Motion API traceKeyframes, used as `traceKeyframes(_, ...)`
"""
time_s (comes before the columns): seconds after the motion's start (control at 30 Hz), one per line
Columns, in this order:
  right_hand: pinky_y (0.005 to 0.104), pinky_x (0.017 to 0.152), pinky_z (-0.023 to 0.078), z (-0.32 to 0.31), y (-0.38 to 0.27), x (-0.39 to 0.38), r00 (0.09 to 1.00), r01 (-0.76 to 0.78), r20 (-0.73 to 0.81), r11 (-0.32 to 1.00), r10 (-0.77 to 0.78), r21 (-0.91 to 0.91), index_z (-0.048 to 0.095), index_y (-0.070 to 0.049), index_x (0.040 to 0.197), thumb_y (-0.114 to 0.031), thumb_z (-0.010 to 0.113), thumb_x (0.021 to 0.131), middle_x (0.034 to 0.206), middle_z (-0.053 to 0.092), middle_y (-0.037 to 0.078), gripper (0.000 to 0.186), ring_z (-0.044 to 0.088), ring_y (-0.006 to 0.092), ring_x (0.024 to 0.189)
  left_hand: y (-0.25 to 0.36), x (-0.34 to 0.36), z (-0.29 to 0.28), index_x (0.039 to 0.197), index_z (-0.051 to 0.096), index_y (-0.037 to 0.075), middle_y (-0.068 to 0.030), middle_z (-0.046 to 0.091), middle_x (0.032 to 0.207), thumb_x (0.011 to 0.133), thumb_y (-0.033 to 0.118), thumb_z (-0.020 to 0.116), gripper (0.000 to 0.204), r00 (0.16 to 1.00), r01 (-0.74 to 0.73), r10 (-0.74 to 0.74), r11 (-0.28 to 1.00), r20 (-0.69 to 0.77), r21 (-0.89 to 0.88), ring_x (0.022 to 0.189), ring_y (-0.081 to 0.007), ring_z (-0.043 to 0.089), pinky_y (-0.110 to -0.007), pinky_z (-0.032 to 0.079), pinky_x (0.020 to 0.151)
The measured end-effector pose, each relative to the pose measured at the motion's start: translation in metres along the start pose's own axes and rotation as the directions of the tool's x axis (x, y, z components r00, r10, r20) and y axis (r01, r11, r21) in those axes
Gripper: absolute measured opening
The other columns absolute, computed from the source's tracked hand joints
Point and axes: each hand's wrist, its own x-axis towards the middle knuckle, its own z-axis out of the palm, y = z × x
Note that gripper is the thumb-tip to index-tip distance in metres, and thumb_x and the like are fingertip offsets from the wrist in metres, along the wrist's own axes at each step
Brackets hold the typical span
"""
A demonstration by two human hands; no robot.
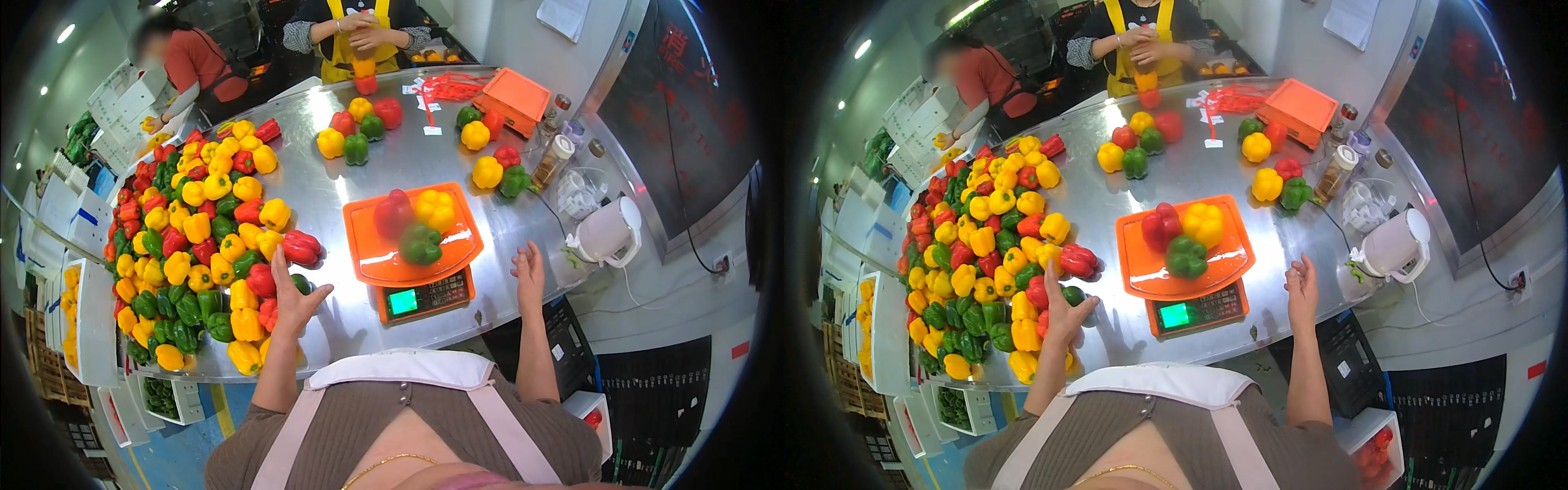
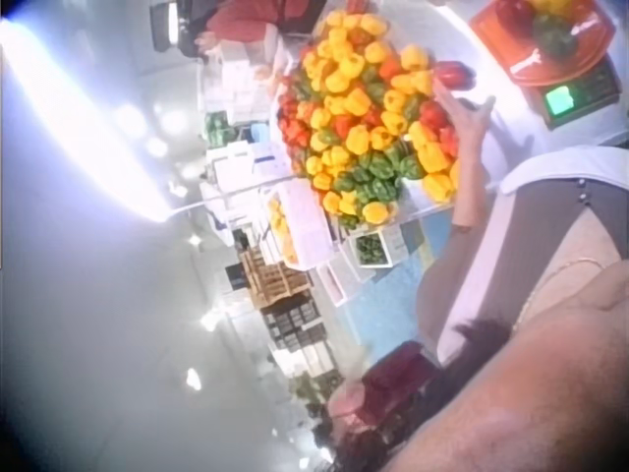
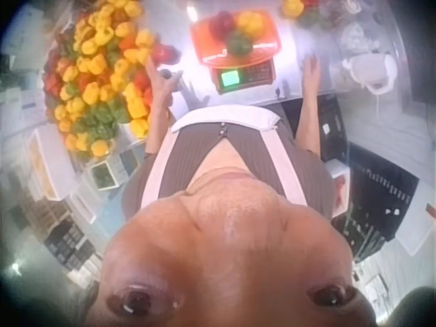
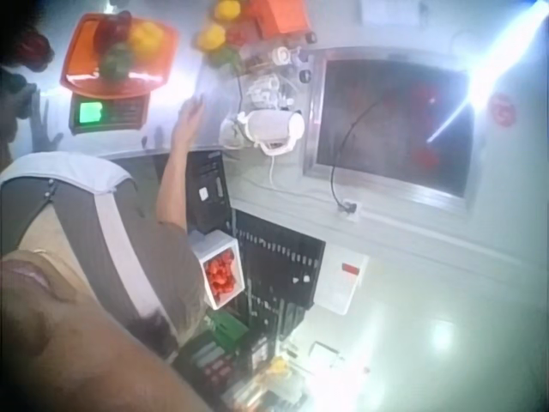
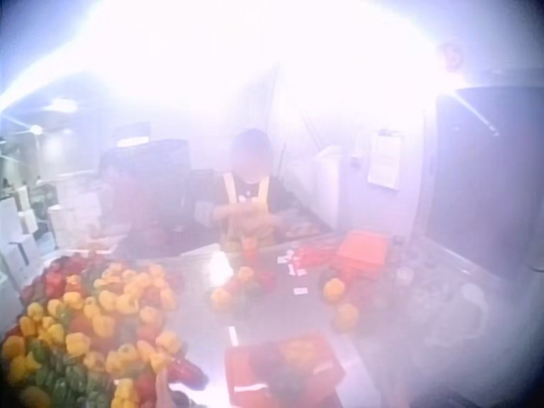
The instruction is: The person picks red, yellow, and green bell peppers from a large pile on a metal table and places them into an orange plastic tray on a digital scale. The person repeatedly fills the tray, weighs the peppers, and then removes them to continue the process.
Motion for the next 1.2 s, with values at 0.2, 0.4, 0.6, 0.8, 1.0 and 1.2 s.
traceKeyframes(0.2,0.0352,0.091,0.052,-0.001,-0.01,0.009,0.993,0.034,0.113,0.988,-0.016,-0.153,0.032,-0.011,0.155,-0.021,0.075,0.09,0.143,0.048,0.014,0.079,0.058,0.0224,0.114,0.018,0.006,0.003,0.16,0.005,0.008,-0.0224,0.011,0.164,0.058,0.035,0.095,0.139,0.994,-0.014,0.016,1.0,0.104,-0.017,0.151,-0.0382,0.016,-0.045,0.02,0.123)
traceKeyframes(0.4,0.0469,0.109,0.044,0.061,-0.087,0.054,0.788,0.377,0.606,0.861,-0.105,-0.341,0.021,-0.016,0.159,-0.022,0.088,0.071,0.161,0.025,0.02,0.111,0.04,0.0386,0.142,0.06,0.036,0.063,0.16,0.0,0.006,-0.0296,0.01,0.162,0.055,0.044,0.096,0.147,0.921,-0.24,0.231,0.971,0.314,-0.01,0.15,-0.0449,0.017,-0.05,0.022,0.122)
traceKeyframes(0.6,0.0474,0.116,0.038,0.114,-0.078,0.103,0.495,0.691,0.855,0.667,-0.157,-0.277,0.024,-0.018,0.158,-0.026,0.089,0.066,0.158,0.021,0.026,0.113,0.032,0.0474,0.143,0.084,0.063,0.113,0.158,0.0,0.002,-0.0309,0.017,0.158,0.054,0.042,0.097,0.147,0.877,-0.265,0.232,0.964,0.42,0.022,0.146,-0.0476,0.025,-0.052,0.027,0.12)
traceKeyframes(0.8,0.048,0.109,0.044,0.133,-0.05,0.106,0.465,0.742,0.833,0.645,-0.3,-0.182,0.035,-0.018,0.152,-0.015,0.085,0.069,0.145,0.032,0.025,0.097,0.044,0.0476,0.131,0.078,0.06,0.128,0.157,0.006,0.002,-0.0272,0.027,0.153,0.056,0.032,0.097,0.139,0.926,-0.279,0.28,0.959,0.252,-0.043,0.141,-0.044,0.033,-0.048,0.03,0.118)
traceKeyframes(1.0,0.0453,0.103,0.047,0.144,-0.065,0.142,0.57,0.665,0.705,0.74,-0.422,-0.095,0.044,-0.011,0.145,-0.009,0.081,0.071,0.136,0.044,0.021,0.082,0.05,0.0423,0.124,0.113,0.114,0.126,0.158,0.01,0.003,-0.025,0.029,0.152,0.058,0.028,0.095,0.132,0.878,-0.397,0.409,0.912,0.247,-0.098,0.143,-0.0434,0.03,-0.05,0.031,0.117)
traceKeyframes(1.2,0.0423,0.105,0.044,0.172,-0.069,0.268,0.6,0.726,0.612,0.672,-0.516,-0.146,0.046,-0.012,0.144,-0.01,0.081,0.071,0.134,0.049,0.018,0.081,0.051,0.0388,0.125,0.108,0.257,0.18,0.159,0.009,0.01,-0.027,0.028,0.153,0.059,0.032,0.095,0.134,0.824,-0.5,0.493,0.864,0.28,-0.051,0.143,-0.0465,0.03,-0.05,0.032,0.117)
